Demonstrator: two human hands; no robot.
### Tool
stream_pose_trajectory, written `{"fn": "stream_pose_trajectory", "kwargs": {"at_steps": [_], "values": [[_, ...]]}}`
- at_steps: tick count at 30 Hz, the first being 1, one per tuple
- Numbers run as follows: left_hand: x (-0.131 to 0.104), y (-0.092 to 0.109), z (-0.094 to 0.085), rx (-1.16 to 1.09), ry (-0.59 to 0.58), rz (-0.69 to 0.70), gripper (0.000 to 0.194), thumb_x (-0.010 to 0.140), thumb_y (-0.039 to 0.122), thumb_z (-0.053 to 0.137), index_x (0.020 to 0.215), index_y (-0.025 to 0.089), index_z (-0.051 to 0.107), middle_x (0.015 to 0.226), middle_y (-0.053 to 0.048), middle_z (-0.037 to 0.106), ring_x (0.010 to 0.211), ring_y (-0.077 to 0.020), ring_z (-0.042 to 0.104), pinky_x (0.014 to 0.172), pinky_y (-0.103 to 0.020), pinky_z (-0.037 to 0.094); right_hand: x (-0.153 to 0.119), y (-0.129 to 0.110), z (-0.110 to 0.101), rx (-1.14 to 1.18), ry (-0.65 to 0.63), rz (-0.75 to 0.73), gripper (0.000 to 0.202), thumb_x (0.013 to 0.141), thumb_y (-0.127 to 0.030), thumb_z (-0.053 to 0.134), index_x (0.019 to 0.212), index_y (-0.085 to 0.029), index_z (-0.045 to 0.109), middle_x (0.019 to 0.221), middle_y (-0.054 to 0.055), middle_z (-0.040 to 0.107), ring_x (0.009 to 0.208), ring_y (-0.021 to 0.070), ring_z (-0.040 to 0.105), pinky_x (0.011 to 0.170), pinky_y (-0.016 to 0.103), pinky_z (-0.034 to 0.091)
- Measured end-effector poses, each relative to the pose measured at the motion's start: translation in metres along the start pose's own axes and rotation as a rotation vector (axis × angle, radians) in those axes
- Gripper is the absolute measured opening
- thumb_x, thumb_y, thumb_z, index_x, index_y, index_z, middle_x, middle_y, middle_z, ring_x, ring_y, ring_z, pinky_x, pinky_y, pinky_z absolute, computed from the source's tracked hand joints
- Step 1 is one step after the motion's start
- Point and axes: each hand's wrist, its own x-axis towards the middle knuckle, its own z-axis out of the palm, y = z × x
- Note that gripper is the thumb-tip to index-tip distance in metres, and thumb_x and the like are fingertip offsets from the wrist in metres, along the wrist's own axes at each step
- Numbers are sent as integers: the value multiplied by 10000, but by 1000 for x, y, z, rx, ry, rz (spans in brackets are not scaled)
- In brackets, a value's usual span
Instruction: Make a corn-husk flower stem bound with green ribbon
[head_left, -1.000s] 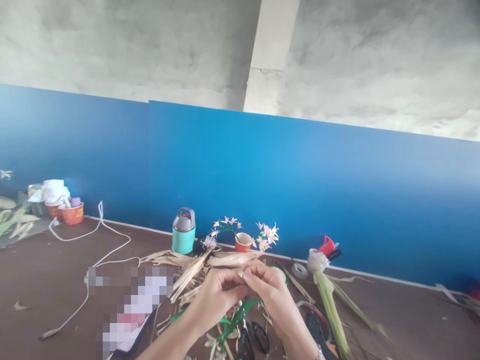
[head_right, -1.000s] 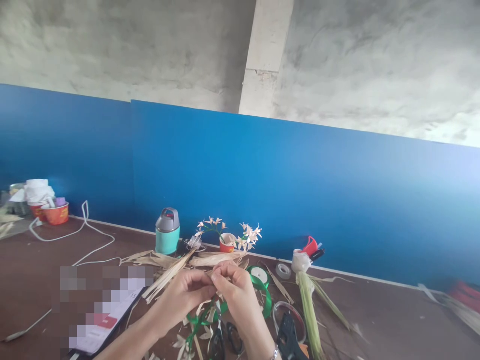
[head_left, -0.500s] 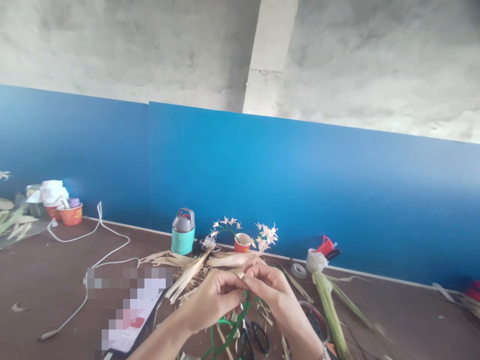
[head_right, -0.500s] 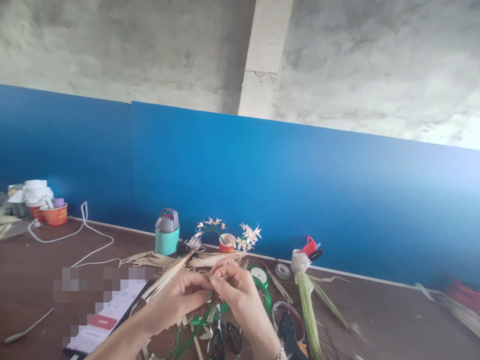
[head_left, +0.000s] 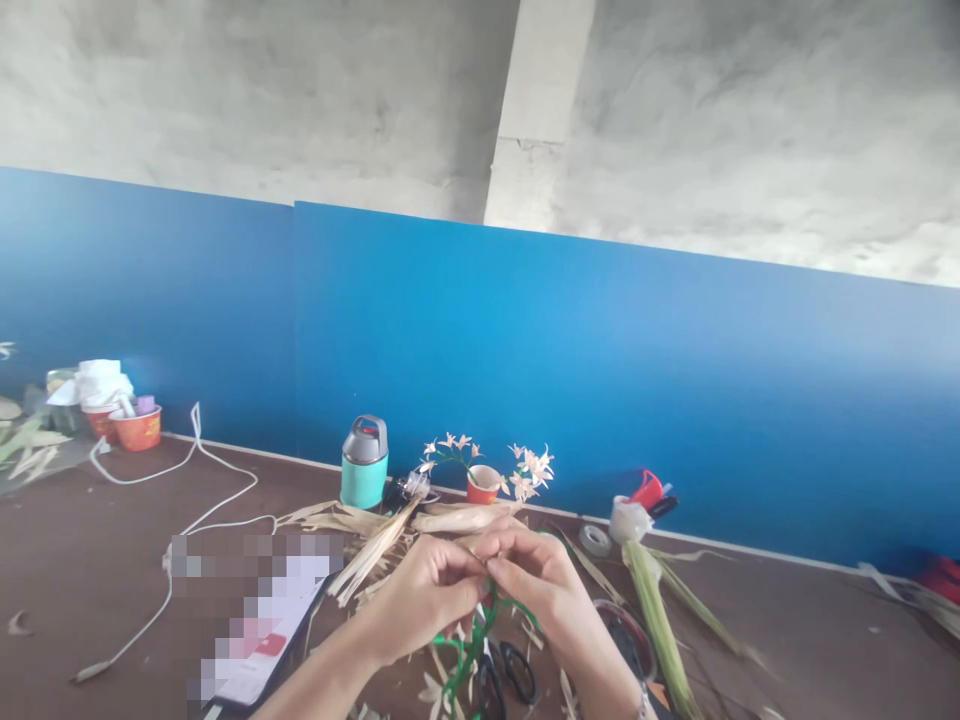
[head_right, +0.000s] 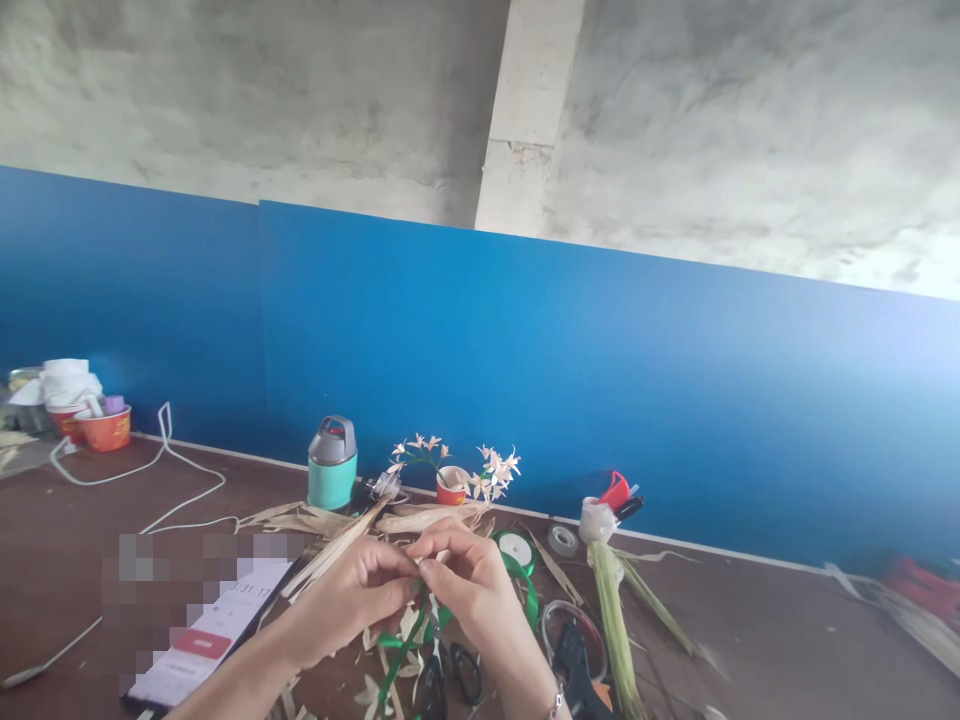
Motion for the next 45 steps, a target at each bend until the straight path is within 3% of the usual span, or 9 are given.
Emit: {"fn": "stream_pose_trajectory", "kwargs": {"at_steps": [7, 13, 17, 22, 27, 31, 36, 41, 45], "values": [[1, 0, 3, -65, 136, 65, 215, 772, 337, 596, 655, 158, 626, 448, 63, 438, 395, -60, 343, 407, -206, 241, -2, -5, 2, -107, -3, -113, 155, 806, -329, 621, 807, -207, 718, 859, 54, 574, 806, 178, 529, 681, 277, 432], [2, 0, 3, -173, 339, 56, 193, 725, 348, 616, 708, 157, 636, 479, 46, 507, 433, -86, 438, 449, -208, 343, -5, -8, 9, -288, 62, -47, 330, 790, -282, 606, 1116, -233, 598, 876, 30, 601, 679, 139, 514, 598, 253, 433], [3, 0, 1, -165, 435, 72, 202, 695, 357, 637, 723, 157, 645, 506, 41, 517, 464, -89, 433, 460, -202, 332, -2, -2, 18, -378, 131, 55, 178, 714, -214, 620, 888, -179, 618, 689, -9, 577, 617, 131, 495, 543, 231, 400], [4, 0, 2, -163, 440, 100, 228, 682, 370, 640, 709, 145, 657, 463, 63, 435, 438, -73, 346, 441, -197, 260, 4, 6, 17, -391, 176, 66, 59, 676, -185, 562, 622, -162, 556, 549, -42, 482, 521, 98, 406, 501, 221, 329], [5, -2, 3, -204, 520, 89, 198, 667, 346, 657, 663, 149, 659, 523, 41, 506, 455, -73, 370, 455, -201, 284, 3, 0, 10, -340, 203, 83, 66, 672, -210, 579, 636, -155, 578, 551, -38, 483, 507, 92, 394, 480, 213, 306], [4, 1, 2, -280, 551, 26, 177, 709, 311, 611, 753, 152, 674, 683, -24, 639, 618, -137, 556, 562, -227, 413, 2, -3, 8, -335, 209, 93, 101, 704, -250, 586, 691, -153, 612, 568, -28, 515, 489, 92, 393, 463, 215, 303], [2, 2, -5, 21, 649, 214, 300, 761, 338, 599, 1025, 202, 641, 1036, -81, 651, 1001, -240, 572, 820, -341, 455, 1, -1, 5, -393, 242, 25, 92, 712, -241, 597, 700, -153, 623, 576, -19, 526, 514, 107, 417, 479, 226, 317], [5, -6, -10, 287, 601, 401, 130, 761, 328, 627, 806, 217, 677, 923, -67, 654, 935, -237, 582, 847, -364, 444, -1, -7, 4, -449, 202, 28, 87, 730, -227, 570, 712, -165, 629, 590, -14, 541, 545, 124, 442, 525, 240, 345], [6, -9, -9, 315, 558, 405, 148, 808, 294, 572, 719, 205, 649, 784, -49, 634, 774, -200, 579, 720, -313, 452, 0, -8, 6, -524, 198, 5, 95, 737, -223, 558, 723, -173, 638, 615, -6, 558, 552, 128, 444, 516, 239, 349]]}}
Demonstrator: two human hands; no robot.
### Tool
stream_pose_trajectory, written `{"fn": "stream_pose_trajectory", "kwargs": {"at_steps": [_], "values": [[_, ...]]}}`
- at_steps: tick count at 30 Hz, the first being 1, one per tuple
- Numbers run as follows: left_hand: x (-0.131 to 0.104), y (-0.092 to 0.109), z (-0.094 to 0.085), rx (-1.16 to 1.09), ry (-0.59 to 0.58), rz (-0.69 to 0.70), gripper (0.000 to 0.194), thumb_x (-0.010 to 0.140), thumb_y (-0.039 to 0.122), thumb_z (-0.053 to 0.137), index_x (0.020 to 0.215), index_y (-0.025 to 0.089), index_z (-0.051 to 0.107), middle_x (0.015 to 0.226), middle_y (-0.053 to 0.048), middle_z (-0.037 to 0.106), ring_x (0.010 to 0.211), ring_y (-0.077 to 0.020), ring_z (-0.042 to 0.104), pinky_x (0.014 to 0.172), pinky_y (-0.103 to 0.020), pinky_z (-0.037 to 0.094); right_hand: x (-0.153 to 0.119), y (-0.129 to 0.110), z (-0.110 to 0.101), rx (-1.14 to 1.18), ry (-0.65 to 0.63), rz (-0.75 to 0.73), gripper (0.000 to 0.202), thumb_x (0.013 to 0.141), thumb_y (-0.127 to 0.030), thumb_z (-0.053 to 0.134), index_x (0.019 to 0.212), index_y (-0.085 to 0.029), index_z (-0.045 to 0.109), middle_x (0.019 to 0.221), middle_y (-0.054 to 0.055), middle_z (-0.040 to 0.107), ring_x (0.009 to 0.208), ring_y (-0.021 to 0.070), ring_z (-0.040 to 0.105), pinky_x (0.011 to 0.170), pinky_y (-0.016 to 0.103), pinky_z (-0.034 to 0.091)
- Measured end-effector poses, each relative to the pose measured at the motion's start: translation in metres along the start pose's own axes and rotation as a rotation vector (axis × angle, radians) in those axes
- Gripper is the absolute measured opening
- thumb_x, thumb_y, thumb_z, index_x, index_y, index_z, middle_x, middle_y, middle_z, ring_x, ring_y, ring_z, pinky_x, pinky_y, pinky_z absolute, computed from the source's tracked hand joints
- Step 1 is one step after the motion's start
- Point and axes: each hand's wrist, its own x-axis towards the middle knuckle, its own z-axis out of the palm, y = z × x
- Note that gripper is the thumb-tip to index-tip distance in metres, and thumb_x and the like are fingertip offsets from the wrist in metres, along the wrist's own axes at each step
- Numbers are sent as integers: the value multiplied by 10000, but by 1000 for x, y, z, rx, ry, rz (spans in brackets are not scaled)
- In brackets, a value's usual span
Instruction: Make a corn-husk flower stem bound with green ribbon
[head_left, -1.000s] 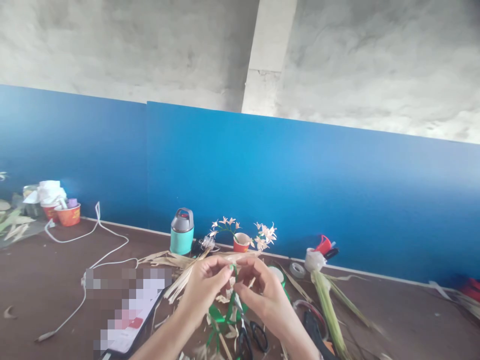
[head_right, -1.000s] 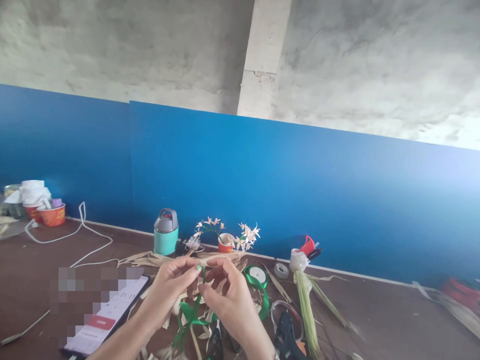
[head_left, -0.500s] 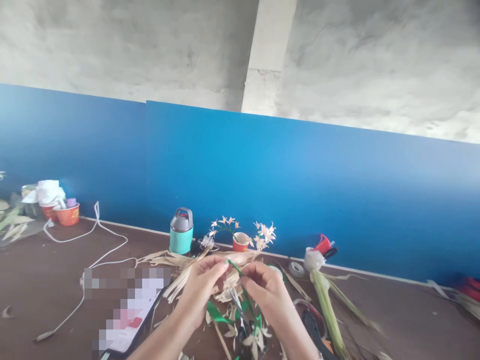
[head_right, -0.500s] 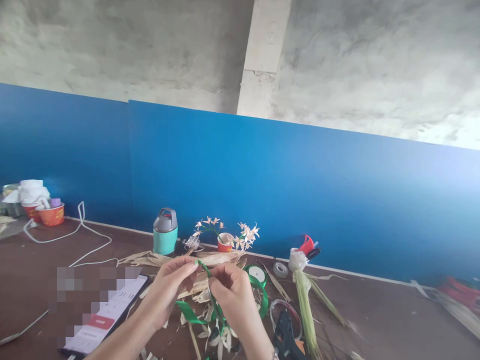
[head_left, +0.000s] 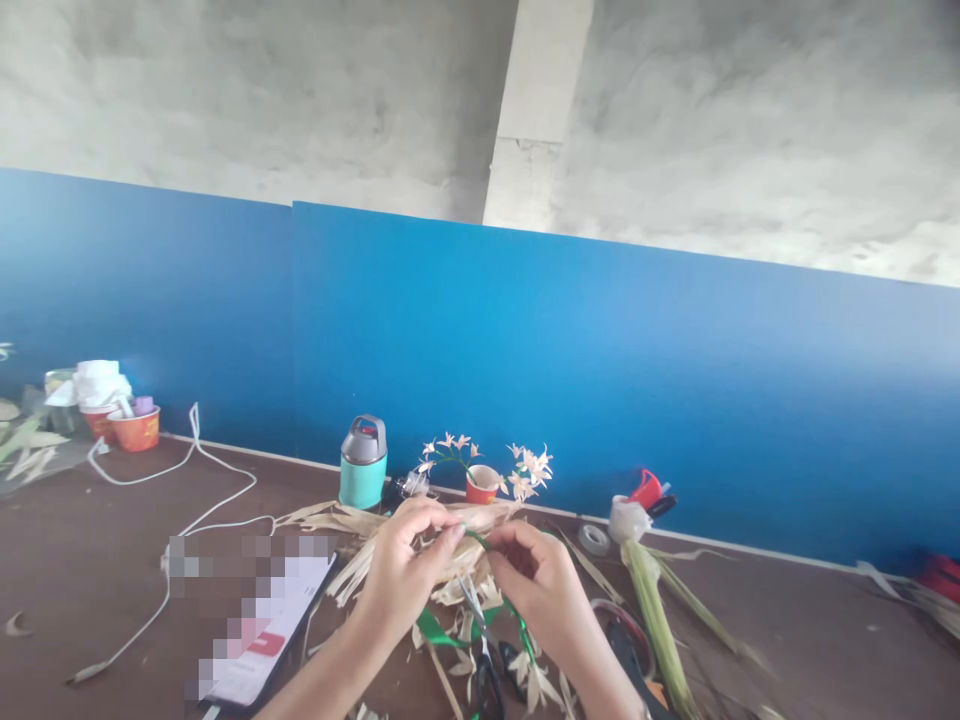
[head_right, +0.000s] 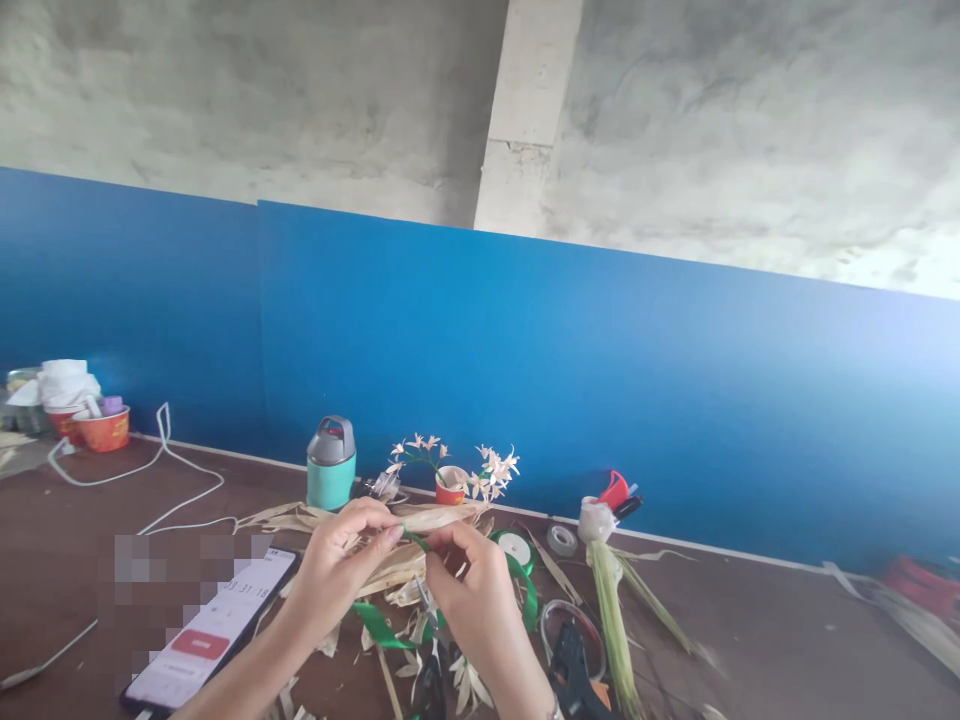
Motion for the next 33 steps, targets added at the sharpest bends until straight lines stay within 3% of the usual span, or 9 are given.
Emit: {"fn": "stream_pose_trajectory", "kwargs": {"at_steps": [13, 19, 23, 29, 33], "values": [[4, 4, -3, -31, -114, -79, 222, 828, 354, 536, 741, 191, 659, 778, -45, 650, 727, -191, 575, 657, -270, 424, 2, 9, 0, -81, 35, -16, 126, 786, -279, 571, 744, -188, 648, 664, 15, 610, 603, 162, 503, 563, 265, 389], [0, 0, 3, 95, -88, -34, 290, 852, 365, 507, 640, 183, 585, 677, -17, 550, 683, -177, 524, 634, -268, 387, 2, 5, 2, -131, 20, -79, 114, 777, -230, 567, 696, -186, 634, 683, 25, 617, 624, 173, 526, 588, 276, 400], [-2, 2, 5, 75, -103, -75, 331, 856, 390, 496, 602, 184, 546, 639, -4, 505, 649, -168, 499, 602, -258, 366, 1, 4, 2, -137, 35, -125, 120, 777, -215, 567, 676, -192, 627, 674, 20, 607, 619, 172, 524, 576, 274, 392], [-1, 12, 0, 25, -118, -125, 214, 831, 374, 524, 796, 196, 638, 792, -42, 611, 761, -202, 548, 687, -281, 405, 2, 2, 1, -183, 20, -164, 117, 785, -184, 568, 698, -194, 644, 701, 20, 629, 656, 171, 549, 608, 266, 407], [2, 11, -2, -13, -160, -178, 222, 802, 375, 548, 696, 188, 603, 705, -12, 570, 675, -174, 515, 622, -258, 387, 1, 2, 0, -191, 24, -203, 126, 784, -141, 558, 704, -195, 639, 711, 15, 632, 667, 162, 559, 613, 249, 411]]}}
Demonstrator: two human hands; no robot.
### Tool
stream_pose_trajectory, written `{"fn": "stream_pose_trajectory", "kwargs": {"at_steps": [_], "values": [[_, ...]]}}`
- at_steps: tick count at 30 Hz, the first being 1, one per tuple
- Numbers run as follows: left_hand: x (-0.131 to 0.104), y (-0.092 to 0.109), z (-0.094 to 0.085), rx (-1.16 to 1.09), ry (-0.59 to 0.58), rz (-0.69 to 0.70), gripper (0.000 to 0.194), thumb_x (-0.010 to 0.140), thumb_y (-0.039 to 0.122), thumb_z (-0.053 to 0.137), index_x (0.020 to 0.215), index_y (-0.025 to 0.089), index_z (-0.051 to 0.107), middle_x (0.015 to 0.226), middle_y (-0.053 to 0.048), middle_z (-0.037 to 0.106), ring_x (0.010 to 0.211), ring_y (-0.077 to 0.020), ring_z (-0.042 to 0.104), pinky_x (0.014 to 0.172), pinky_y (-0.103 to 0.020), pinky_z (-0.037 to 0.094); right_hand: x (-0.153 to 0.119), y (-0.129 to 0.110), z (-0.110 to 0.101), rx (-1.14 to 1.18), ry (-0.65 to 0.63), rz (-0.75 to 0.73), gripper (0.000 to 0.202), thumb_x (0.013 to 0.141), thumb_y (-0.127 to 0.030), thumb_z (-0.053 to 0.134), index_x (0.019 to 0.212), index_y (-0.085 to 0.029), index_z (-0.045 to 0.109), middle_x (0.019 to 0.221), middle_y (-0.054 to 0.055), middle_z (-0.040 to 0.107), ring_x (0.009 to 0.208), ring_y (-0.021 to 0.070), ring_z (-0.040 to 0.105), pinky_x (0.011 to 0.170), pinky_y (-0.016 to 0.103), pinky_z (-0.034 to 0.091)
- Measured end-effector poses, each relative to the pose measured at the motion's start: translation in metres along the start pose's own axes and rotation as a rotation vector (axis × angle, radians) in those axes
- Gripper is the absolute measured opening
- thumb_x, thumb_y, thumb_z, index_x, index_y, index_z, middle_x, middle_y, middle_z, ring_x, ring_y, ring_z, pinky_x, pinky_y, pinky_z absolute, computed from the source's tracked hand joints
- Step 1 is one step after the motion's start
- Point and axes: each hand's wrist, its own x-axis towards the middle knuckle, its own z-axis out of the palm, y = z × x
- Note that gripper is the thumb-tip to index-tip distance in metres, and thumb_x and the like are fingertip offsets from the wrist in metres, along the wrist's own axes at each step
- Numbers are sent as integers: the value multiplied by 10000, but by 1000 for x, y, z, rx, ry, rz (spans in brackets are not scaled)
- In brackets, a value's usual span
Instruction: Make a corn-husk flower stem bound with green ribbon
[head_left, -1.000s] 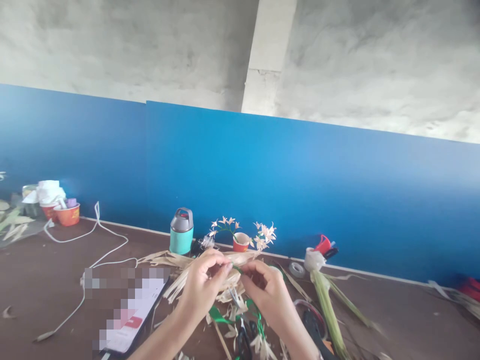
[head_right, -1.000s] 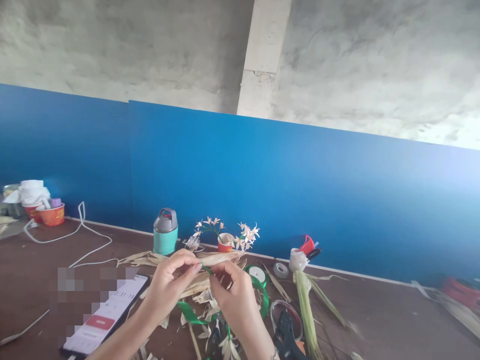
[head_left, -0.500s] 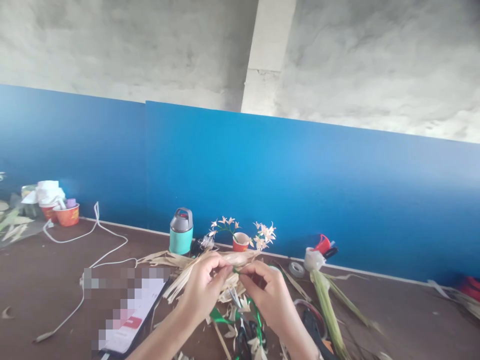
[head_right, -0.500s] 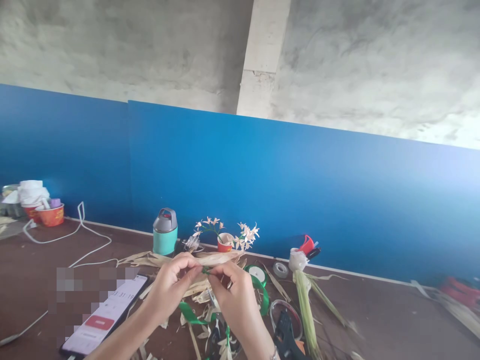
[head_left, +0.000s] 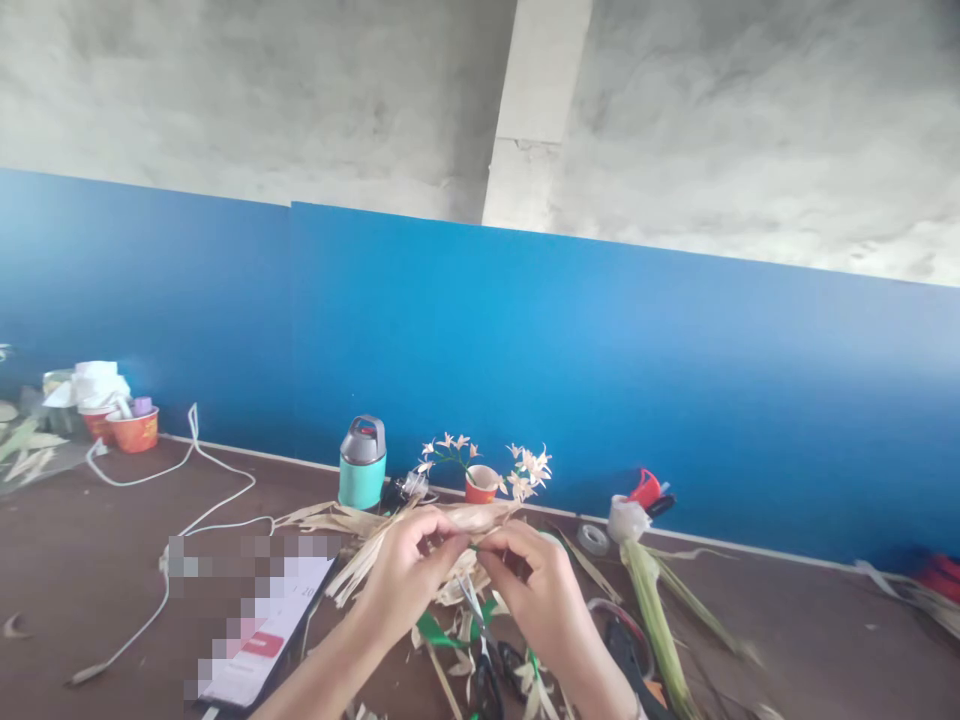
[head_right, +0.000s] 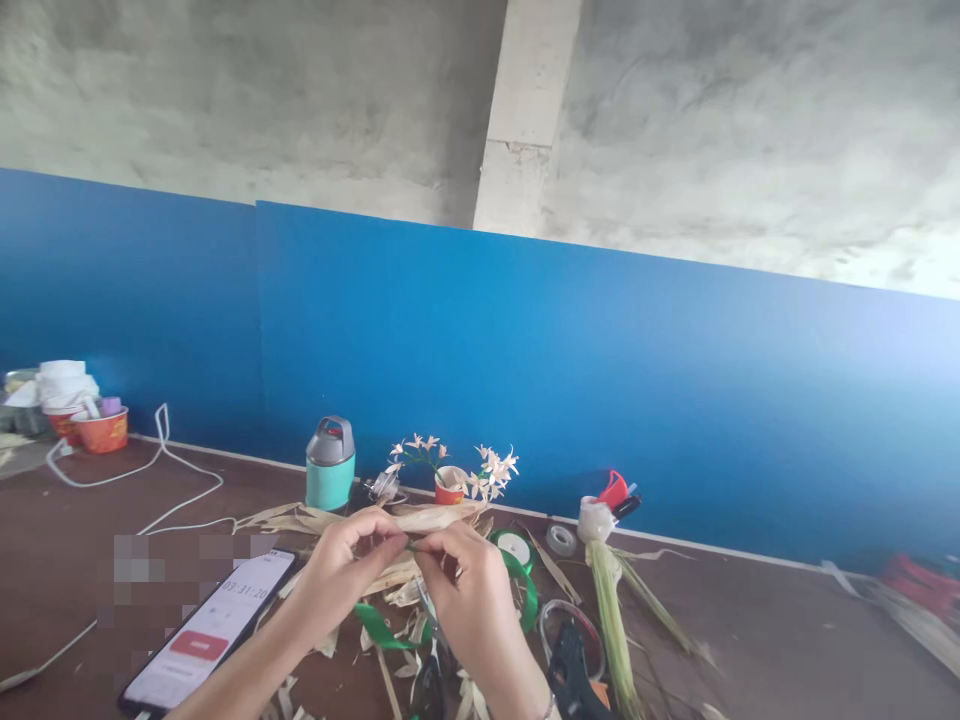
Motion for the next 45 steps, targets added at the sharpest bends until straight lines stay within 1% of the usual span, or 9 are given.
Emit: {"fn": "stream_pose_trajectory", "kwargs": {"at_steps": [6, 13, 17, 20, 23, 27, 32, 39, 45], "values": [[0, -1, 3, -108, -48, -117, 331, 798, 497, 513, 693, 183, 527, 564, 57, 395, 511, -108, 330, 495, -227, 257, -3, 1, 2, -20, 29, -60, 135, 793, -112, 547, 718, -196, 620, 720, 9, 625, 680, 155, 571, 632, 234, 423], [4, -4, -1, -273, 129, -241, 302, 766, 470, 564, 707, 174, 560, 632, 35, 476, 590, -123, 404, 589, -234, 332, -3, 3, -3, -49, 108, -117, 141, 842, -151, 500, 771, -202, 611, 796, 32, 640, 766, 172, 589, 689, 247, 450], [5, 1, -6, -251, 201, -248, 303, 776, 466, 549, 736, 178, 634, 729, -18, 592, 704, -174, 509, 670, -267, 383, -3, 4, -10, -62, 125, -134, 148, 841, -162, 504, 740, -205, 602, 770, 33, 639, 748, 177, 593, 679, 253, 459], [1, 8, -4, -291, 79, -209, 301, 753, 464, 598, 862, 192, 669, 873, -54, 668, 896, -224, 567, 802, -299, 401, -3, 2, -9, -44, 104, -144, 134, 837, -162, 515, 781, -210, 626, 822, 40, 657, 799, 179, 610, 720, 253, 469], [-2, 10, 1, -350, -18, -234, 293, 720, 460, 646, 822, 187, 665, 808, -42, 666, 817, -207, 576, 754, -296, 414, -4, 1, -8, -40, 64, -142, 137, 836, -156, 517, 796, -210, 637, 834, 38, 660, 799, 173, 612, 722, 247, 469], [-3, 4, 5, -447, 4, -271, 248, 710, 417, 676, 673, 178, 618, 664, 11, 586, 688, -147, 522, 696, -260, 384, -5, 0, -6, -68, 45, -140, 144, 835, -150, 504, 778, -199, 627, 777, 37, 635, 723, 167, 589, 662, 247, 458], [-3, -6, 10, -711, -1, -376, 191, 677, 338, 701, 659, 171, 612, 664, 10, 555, 668, -130, 475, 645, -239, 362, -3, 0, -2, -22, 45, -123, 140, 828, -130, 501, 742, -194, 591, 738, 21, 612, 684, 153, 559, 637, 236, 436], [-2, 1, 8, -574, 39, -307, 242, 683, 369, 694, 589, 172, 588, 566, 41, 506, 578, -102, 422, 592, -217, 327, -4, -2, 1, 35, 35, -64, 114, 812, -150, 523, 743, -193, 603, 747, 15, 615, 680, 150, 548, 622, 231, 426], [0, -4, 8, -703, 29, -405, 203, 653, 349, 702, 626, 169, 613, 604, 20, 545, 603, -117, 453, 613, -234, 352, -3, -4, 0, 59, 36, -37, 117, 799, -181, 533, 716, -181, 615, 693, 14, 612, 628, 149, 538, 577, 232, 433]]}}
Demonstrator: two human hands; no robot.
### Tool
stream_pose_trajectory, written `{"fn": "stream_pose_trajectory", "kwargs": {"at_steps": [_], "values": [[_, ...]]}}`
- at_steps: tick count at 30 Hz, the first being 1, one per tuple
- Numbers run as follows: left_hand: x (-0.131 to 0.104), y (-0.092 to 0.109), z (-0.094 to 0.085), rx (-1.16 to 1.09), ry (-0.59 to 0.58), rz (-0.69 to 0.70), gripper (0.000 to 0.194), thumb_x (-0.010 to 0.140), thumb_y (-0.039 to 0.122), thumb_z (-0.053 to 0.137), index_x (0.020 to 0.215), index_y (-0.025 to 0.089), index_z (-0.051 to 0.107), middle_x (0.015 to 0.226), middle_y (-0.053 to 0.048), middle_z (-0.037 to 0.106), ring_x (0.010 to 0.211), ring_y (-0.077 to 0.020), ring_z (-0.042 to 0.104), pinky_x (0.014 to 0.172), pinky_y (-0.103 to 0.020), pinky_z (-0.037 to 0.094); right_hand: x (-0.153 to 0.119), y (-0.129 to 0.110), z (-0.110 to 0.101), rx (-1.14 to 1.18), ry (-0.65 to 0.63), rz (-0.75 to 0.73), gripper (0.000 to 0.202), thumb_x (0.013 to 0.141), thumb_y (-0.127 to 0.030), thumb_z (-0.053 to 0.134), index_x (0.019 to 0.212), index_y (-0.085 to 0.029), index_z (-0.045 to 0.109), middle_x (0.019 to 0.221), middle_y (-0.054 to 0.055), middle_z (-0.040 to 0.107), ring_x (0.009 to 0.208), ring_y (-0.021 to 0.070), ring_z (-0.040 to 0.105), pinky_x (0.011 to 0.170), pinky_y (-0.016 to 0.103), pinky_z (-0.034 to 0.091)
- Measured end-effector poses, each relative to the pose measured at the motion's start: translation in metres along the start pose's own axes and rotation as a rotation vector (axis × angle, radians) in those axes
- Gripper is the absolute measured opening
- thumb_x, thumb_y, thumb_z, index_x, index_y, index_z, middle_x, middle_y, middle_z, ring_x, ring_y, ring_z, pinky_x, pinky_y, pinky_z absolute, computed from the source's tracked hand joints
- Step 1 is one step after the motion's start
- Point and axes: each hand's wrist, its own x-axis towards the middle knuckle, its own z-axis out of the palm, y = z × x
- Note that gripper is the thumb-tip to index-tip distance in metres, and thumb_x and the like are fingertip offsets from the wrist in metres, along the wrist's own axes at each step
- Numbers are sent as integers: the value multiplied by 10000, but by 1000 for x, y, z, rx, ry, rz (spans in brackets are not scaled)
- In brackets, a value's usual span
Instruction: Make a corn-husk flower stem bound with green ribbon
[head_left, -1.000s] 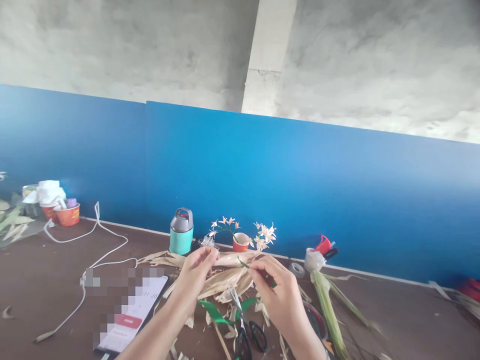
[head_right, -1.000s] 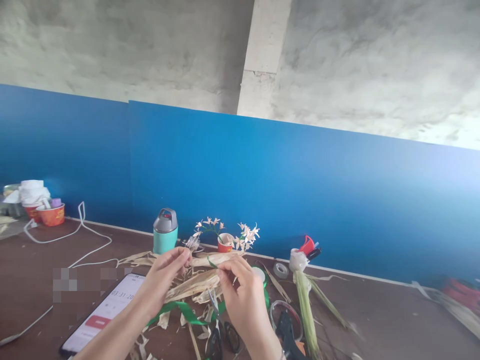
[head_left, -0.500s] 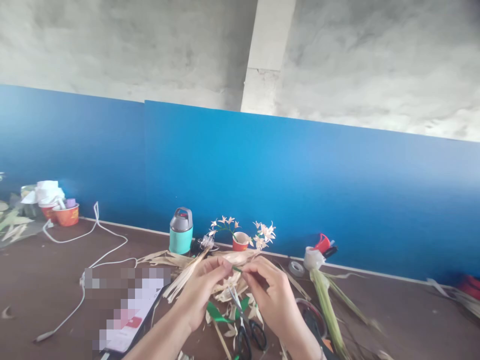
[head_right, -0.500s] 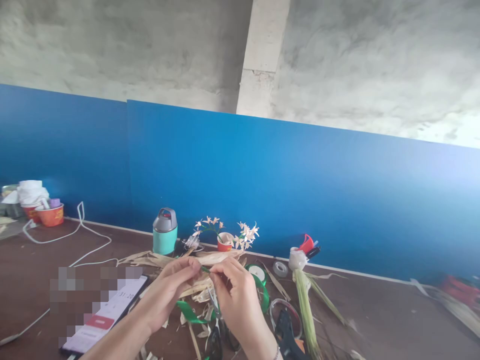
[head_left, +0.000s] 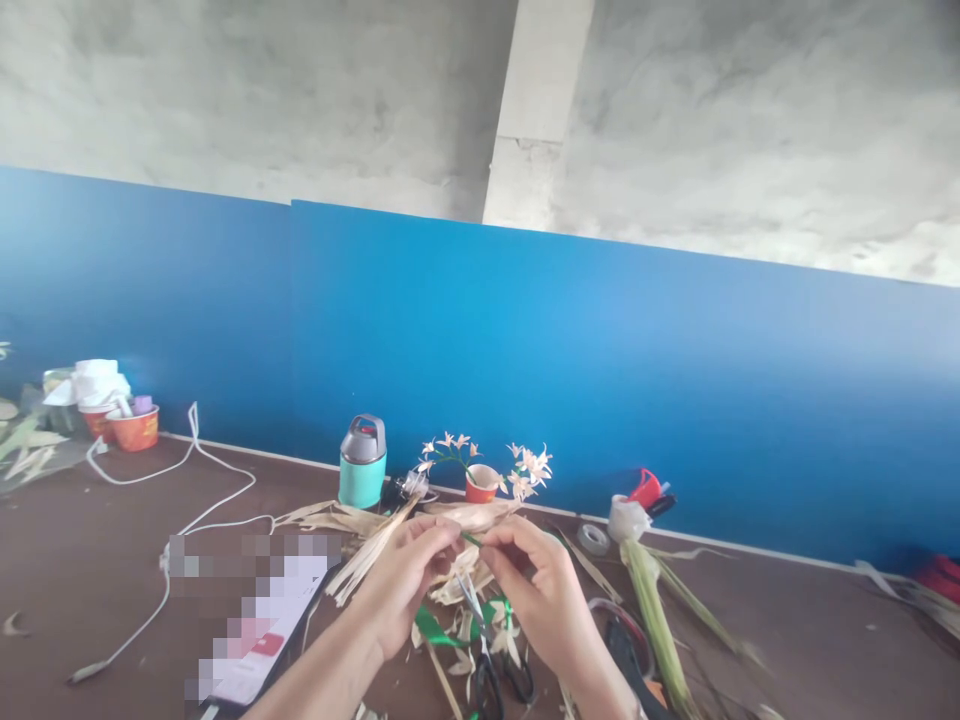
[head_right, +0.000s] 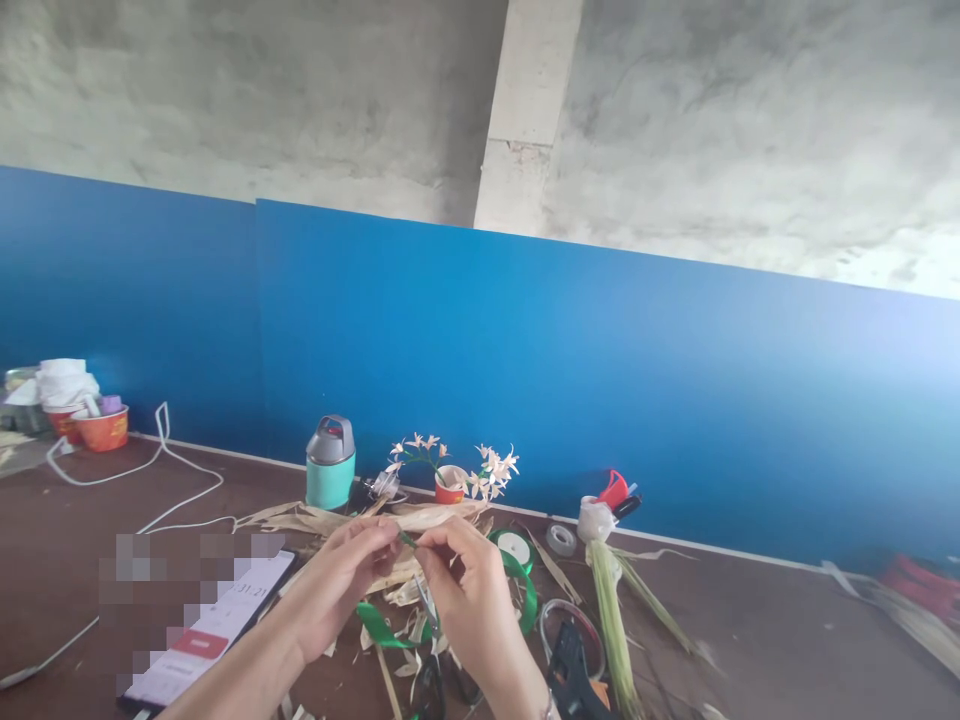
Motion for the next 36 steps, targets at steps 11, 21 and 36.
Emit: {"fn": "stream_pose_trajectory", "kwargs": {"at_steps": [11, 21, 36], "values": [[-5, 2, 2, 245, -83, 56, 241, 721, 393, 648, 638, 174, 594, 615, 29, 516, 606, -119, 432, 577, -223, 331, -3, -1, 2, -41, -20, -9, 113, 769, -145, 543, 727, -184, 640, 721, 25, 658, 688, 169, 598, 674, 277, 476], [-4, -3, 2, 105, -49, 37, 189, 705, 313, 645, 612, 175, 556, 615, 35, 496, 605, -112, 398, 606, -231, 318, -3, -1, 2, -32, 15, -29, 142, 804, -144, 516, 761, -188, 643, 753, 33, 653, 696, 165, 598, 637, 256, 464], [-7, 9, 6, 356, 115, 141, 264, 732, 437, 586, 826, 200, 654, 804, -26, 643, 766, -191, 552, 678, -276, 396, 1, 5, 0, -64, 36, -67, 150, 793, -154, 551, 766, -192, 694, 789, 58, 694, 734, 186, 641, 689, 272, 506]]}}
